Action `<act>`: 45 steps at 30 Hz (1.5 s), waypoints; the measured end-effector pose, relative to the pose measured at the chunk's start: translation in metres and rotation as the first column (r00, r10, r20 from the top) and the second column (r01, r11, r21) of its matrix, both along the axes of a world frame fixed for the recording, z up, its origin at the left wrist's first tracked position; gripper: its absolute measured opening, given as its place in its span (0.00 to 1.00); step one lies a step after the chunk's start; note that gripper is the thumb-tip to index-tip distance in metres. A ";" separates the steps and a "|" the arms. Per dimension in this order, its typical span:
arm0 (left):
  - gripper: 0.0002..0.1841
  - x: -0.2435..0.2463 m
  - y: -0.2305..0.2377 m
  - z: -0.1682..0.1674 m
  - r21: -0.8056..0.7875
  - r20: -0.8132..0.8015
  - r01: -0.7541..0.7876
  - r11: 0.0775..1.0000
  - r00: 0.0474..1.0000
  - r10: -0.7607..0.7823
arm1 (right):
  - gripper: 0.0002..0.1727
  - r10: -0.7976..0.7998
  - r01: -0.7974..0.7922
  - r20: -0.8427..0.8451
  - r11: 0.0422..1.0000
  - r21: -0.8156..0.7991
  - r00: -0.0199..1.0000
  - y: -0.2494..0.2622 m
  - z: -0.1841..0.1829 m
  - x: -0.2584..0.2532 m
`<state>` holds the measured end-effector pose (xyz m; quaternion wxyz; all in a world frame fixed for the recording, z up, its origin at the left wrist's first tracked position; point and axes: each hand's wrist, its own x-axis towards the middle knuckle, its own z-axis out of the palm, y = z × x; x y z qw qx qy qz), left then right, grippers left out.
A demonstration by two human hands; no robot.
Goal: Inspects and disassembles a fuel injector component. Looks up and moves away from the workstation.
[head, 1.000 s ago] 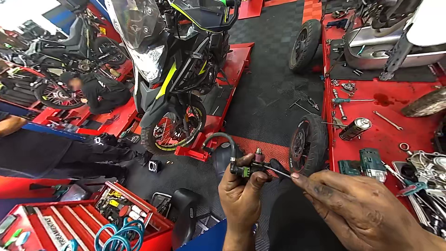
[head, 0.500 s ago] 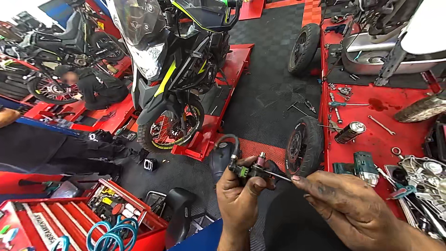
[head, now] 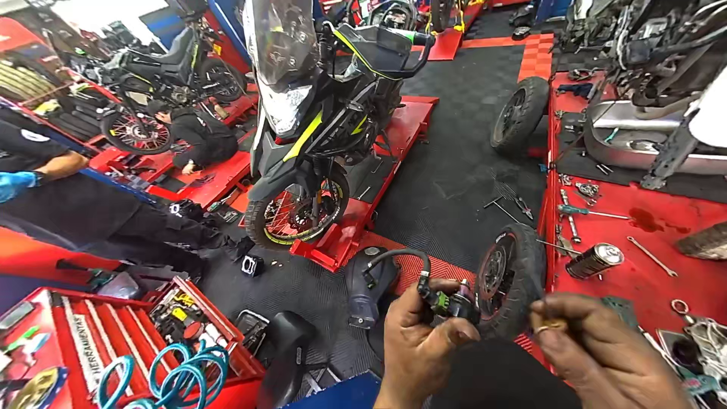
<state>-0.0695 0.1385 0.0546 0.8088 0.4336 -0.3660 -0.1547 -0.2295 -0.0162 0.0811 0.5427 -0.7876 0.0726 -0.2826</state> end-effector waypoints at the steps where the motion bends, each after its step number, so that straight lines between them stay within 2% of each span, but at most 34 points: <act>1: 0.20 0.002 0.001 0.000 0.002 -0.017 -0.001 1.000 1.000 0.001 | 0.12 0.030 -0.030 -0.043 0.999 -0.011 0.999 0.001 -0.004 0.002; 5: 0.21 0.008 0.005 0.000 0.011 -0.099 0.017 1.000 0.995 -0.016 | 0.12 0.024 -0.029 -0.084 0.998 -0.061 0.996 0.002 -0.010 0.010; 10: 0.24 0.006 0.005 -0.001 0.071 -0.061 0.092 0.993 0.994 -0.088 | 0.27 0.049 -0.048 -0.035 0.999 0.016 0.998 -0.001 -0.022 0.029; 14: 0.27 0.003 0.003 -0.003 0.222 0.076 0.117 0.968 0.988 -0.137 | 0.23 0.056 -0.056 0.001 0.998 -0.023 0.998 -0.005 -0.020 0.031; 17: 0.22 -0.001 0.000 -0.004 0.251 0.062 0.090 0.964 0.992 -0.109 | 0.24 0.058 -0.059 -0.039 0.997 -0.044 0.998 -0.009 -0.019 0.028; 19: 0.18 -0.003 -0.003 -0.005 0.264 0.043 0.083 0.961 0.994 -0.098 | 0.25 0.064 -0.068 -0.042 0.990 -0.122 0.997 -0.009 -0.019 0.027; 21: 0.18 -0.005 -0.005 -0.008 0.297 0.022 0.082 0.951 0.995 -0.093 | 0.23 0.067 -0.073 -0.037 0.977 -0.202 0.997 -0.010 -0.018 0.027; 23: 0.20 -0.004 -0.004 -0.011 0.371 0.048 0.064 0.926 0.995 -0.088 | 0.22 0.071 -0.074 -0.021 0.980 -0.187 0.997 -0.011 -0.020 0.027; 28: 0.18 0.007 0.013 0.003 0.637 0.164 0.044 0.770 0.968 -0.191 | 0.21 0.079 -0.074 -0.060 0.994 0.086 0.995 -0.016 -0.025 0.025; 29: 0.17 0.007 0.016 0.008 0.663 0.197 0.008 0.749 0.963 -0.185 | 0.20 0.081 -0.070 -0.078 0.988 0.134 0.994 -0.017 -0.025 0.024; 31: 0.16 0.006 0.020 0.017 0.603 0.395 -0.193 0.774 0.915 -0.079 | 0.18 0.115 -0.092 -0.095 0.972 0.218 0.989 -0.021 -0.026 0.022; 33: 0.23 0.006 0.018 0.019 0.501 0.639 -0.402 0.767 0.769 -0.014 | 0.15 0.139 -0.108 -0.121 0.966 0.234 0.983 -0.023 -0.027 0.021; 35: 0.36 0.004 0.011 0.016 0.554 0.717 -0.426 0.715 0.680 -0.151 | 0.13 0.135 -0.109 -0.172 0.982 0.154 0.976 -0.022 -0.028 0.020; 37: 0.38 0.000 0.003 0.006 0.642 0.679 -0.371 0.671 0.682 -0.272 | 0.11 0.154 -0.142 -0.201 0.987 0.077 0.967 -0.019 -0.025 0.021; 40: 0.31 -0.001 0.000 -0.007 0.675 0.612 -0.317 0.666 0.744 -0.267 | 0.11 0.153 -0.155 -0.222 0.988 0.008 0.963 -0.015 -0.020 0.025; 43: 0.23 0.009 0.004 -0.012 0.687 0.484 -0.206 0.697 0.845 -0.227 | 0.16 0.033 -0.042 -0.142 0.997 -0.065 0.989 -0.011 -0.011 0.026; 45: 0.19 0.015 0.006 -0.016 0.625 0.268 -0.066 0.778 0.954 -0.134 | 0.23 -0.024 0.021 -0.023 0.993 -0.115 0.999 -0.013 0.002 0.019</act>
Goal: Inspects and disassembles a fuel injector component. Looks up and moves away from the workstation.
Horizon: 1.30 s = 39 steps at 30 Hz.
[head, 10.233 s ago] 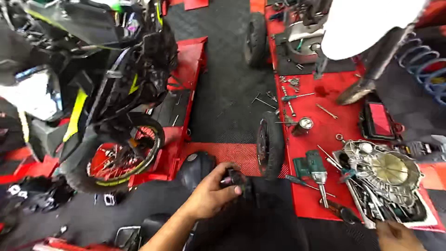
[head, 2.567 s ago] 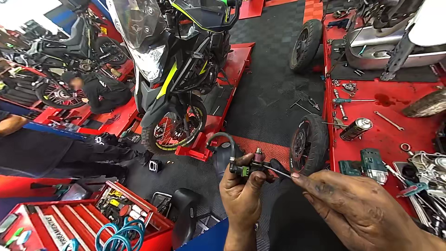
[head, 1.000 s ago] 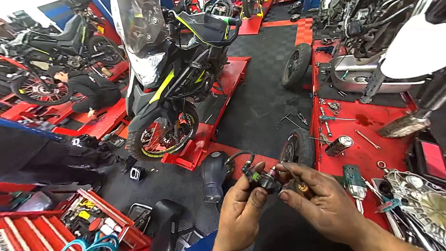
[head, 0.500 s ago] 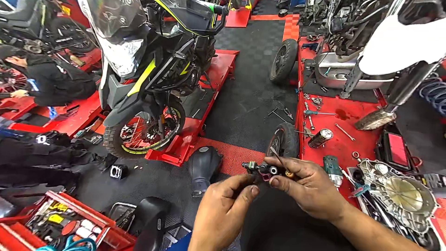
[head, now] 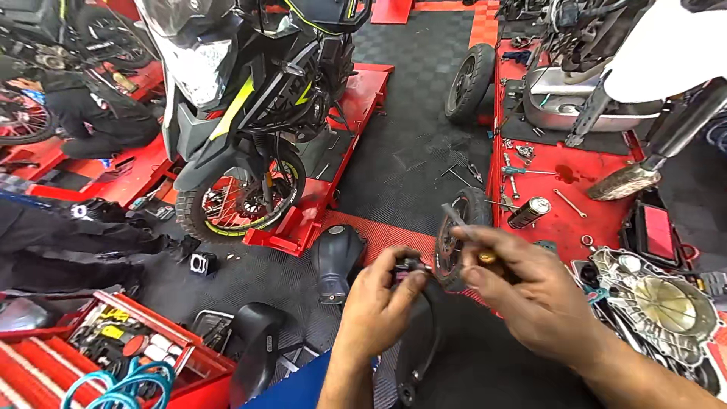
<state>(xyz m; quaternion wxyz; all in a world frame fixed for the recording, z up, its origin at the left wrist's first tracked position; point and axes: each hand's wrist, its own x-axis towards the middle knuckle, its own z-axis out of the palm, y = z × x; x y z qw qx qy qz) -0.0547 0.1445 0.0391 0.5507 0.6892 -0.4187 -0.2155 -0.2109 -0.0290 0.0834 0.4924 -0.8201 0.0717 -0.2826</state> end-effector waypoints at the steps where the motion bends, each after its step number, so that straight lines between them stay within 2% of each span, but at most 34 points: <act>1: 0.19 0.002 0.000 -0.002 -0.133 -0.173 -0.027 0.991 0.985 0.003 | 0.24 -0.009 0.009 0.053 1.000 -0.006 0.999 -0.001 0.007 -0.006; 3: 0.19 0.006 0.000 -0.006 -0.362 -0.444 -0.096 0.927 0.892 -0.081 | 0.26 -0.024 0.019 0.146 0.999 0.030 0.989 -0.002 0.018 -0.016; 5: 0.19 0.009 0.000 -0.008 -0.486 -0.567 -0.143 0.862 0.802 -0.186 | 0.25 -0.034 0.023 0.176 0.998 0.060 0.984 0.001 0.018 -0.019; 9: 0.22 0.010 -0.003 -0.007 -0.542 -0.674 -0.266 0.797 0.705 -0.223 | 0.21 0.042 -0.046 -0.041 0.993 -0.110 0.998 0.005 0.000 -0.009; 12: 0.26 0.009 -0.003 -0.006 -0.540 -0.716 -0.306 0.784 0.657 -0.237 | 0.20 0.124 -0.145 -0.110 0.967 -0.207 0.986 0.006 -0.010 -0.005; 19: 0.30 0.004 -0.005 -0.001 -0.537 -0.764 -0.343 0.771 0.586 -0.271 | 0.22 0.112 -0.147 -0.177 0.968 -0.201 0.978 0.007 -0.018 0.000; 23: 0.26 0.000 -0.006 0.008 -0.490 -0.794 -0.374 0.787 0.564 -0.227 | 0.23 0.044 -0.075 -0.164 0.980 -0.184 0.986 0.004 -0.015 -0.003; 26: 0.25 0.002 -0.005 0.005 -0.453 -0.793 -0.391 0.802 0.587 -0.162 | 0.22 -0.020 -0.007 -0.121 0.977 -0.214 0.992 0.000 -0.009 -0.005; 28: 0.25 0.003 -0.004 0.003 -0.491 -0.788 -0.393 0.778 0.581 -0.204 | 0.21 -0.019 -0.002 -0.102 0.979 -0.204 0.995 0.000 -0.007 -0.007; 32: 0.20 0.003 -0.003 0.002 -0.597 -0.767 -0.415 0.687 0.547 -0.336 | 0.19 0.074 -0.080 -0.100 0.995 -0.063 0.992 0.005 -0.010 -0.007; 34: 0.18 0.005 -0.002 0.001 -0.612 -0.756 -0.410 0.676 0.554 -0.348 | 0.18 0.101 -0.105 -0.098 0.994 -0.036 0.990 0.007 -0.013 -0.006; 37: 0.27 0.005 -0.001 0.002 -0.631 -0.743 -0.369 0.683 0.539 -0.396 | 0.18 0.116 -0.122 -0.110 0.992 -0.045 0.987 0.011 -0.015 -0.005; 39: 0.27 0.005 0.000 0.005 -0.645 -0.747 -0.359 0.675 0.479 -0.460 | 0.18 0.142 -0.149 -0.108 0.987 -0.055 0.984 0.014 -0.017 -0.005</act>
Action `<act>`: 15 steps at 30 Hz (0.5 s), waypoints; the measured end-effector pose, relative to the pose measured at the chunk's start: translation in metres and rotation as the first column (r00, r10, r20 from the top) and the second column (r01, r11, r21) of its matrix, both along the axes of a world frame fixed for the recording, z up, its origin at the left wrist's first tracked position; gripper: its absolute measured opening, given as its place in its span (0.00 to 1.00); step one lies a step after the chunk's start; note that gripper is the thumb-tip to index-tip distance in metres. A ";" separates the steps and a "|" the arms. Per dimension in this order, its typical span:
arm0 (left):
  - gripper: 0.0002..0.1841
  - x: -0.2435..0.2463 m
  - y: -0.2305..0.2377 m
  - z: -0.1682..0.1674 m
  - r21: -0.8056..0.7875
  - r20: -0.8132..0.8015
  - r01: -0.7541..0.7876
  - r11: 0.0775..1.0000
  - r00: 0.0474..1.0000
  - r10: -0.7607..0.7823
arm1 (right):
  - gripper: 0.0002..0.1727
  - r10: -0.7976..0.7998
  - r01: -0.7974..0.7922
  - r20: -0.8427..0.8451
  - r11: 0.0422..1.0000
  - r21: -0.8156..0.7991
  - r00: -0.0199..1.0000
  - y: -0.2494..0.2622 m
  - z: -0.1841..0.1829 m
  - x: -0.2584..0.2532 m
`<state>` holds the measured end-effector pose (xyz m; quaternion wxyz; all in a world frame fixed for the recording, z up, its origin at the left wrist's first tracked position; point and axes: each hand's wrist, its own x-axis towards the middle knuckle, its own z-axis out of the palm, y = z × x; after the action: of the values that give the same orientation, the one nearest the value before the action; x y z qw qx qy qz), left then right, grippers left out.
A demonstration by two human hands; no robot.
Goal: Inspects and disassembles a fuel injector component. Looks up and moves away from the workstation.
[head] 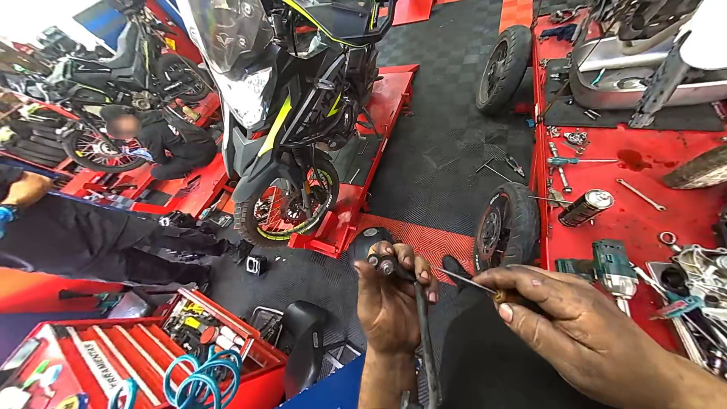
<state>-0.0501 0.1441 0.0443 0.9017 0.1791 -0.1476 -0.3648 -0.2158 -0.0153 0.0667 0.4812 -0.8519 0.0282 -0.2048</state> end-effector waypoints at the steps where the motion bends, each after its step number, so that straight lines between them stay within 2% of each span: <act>1: 0.26 0.000 0.000 0.002 -0.028 -0.039 0.021 0.999 0.999 -0.022 | 0.18 0.015 -0.015 0.003 1.000 -0.008 1.000 0.002 0.000 0.000; 4: 0.28 -0.002 0.000 0.005 -0.075 -0.121 0.058 0.995 0.990 -0.067 | 0.18 0.071 -0.070 0.030 0.997 -0.036 0.997 0.007 -0.001 0.003; 8: 0.39 -0.008 -0.005 0.001 0.060 -0.153 0.021 0.998 0.988 -0.012 | 0.20 0.132 -0.128 0.050 0.989 -0.073 0.990 0.008 -0.001 0.004; 10: 0.41 -0.009 -0.007 0.001 0.107 -0.136 0.029 0.994 0.991 -0.014 | 0.20 0.126 -0.122 0.046 0.989 -0.079 0.991 0.007 -0.001 0.004; 13: 0.37 -0.004 0.005 0.001 0.208 -0.059 0.029 0.978 0.998 -0.017 | 0.22 0.138 -0.138 0.024 0.990 -0.027 0.990 0.012 0.002 0.008; 15: 0.35 0.001 0.010 -0.008 0.313 0.143 -0.103 0.944 0.988 0.061 | 0.23 0.118 -0.120 0.035 0.992 0.051 0.992 0.012 0.005 0.009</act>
<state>-0.0493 0.1537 0.0359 0.8635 0.3524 -0.1378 -0.3333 -0.2064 -0.0037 0.0721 0.5152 -0.8357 -0.0251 -0.1887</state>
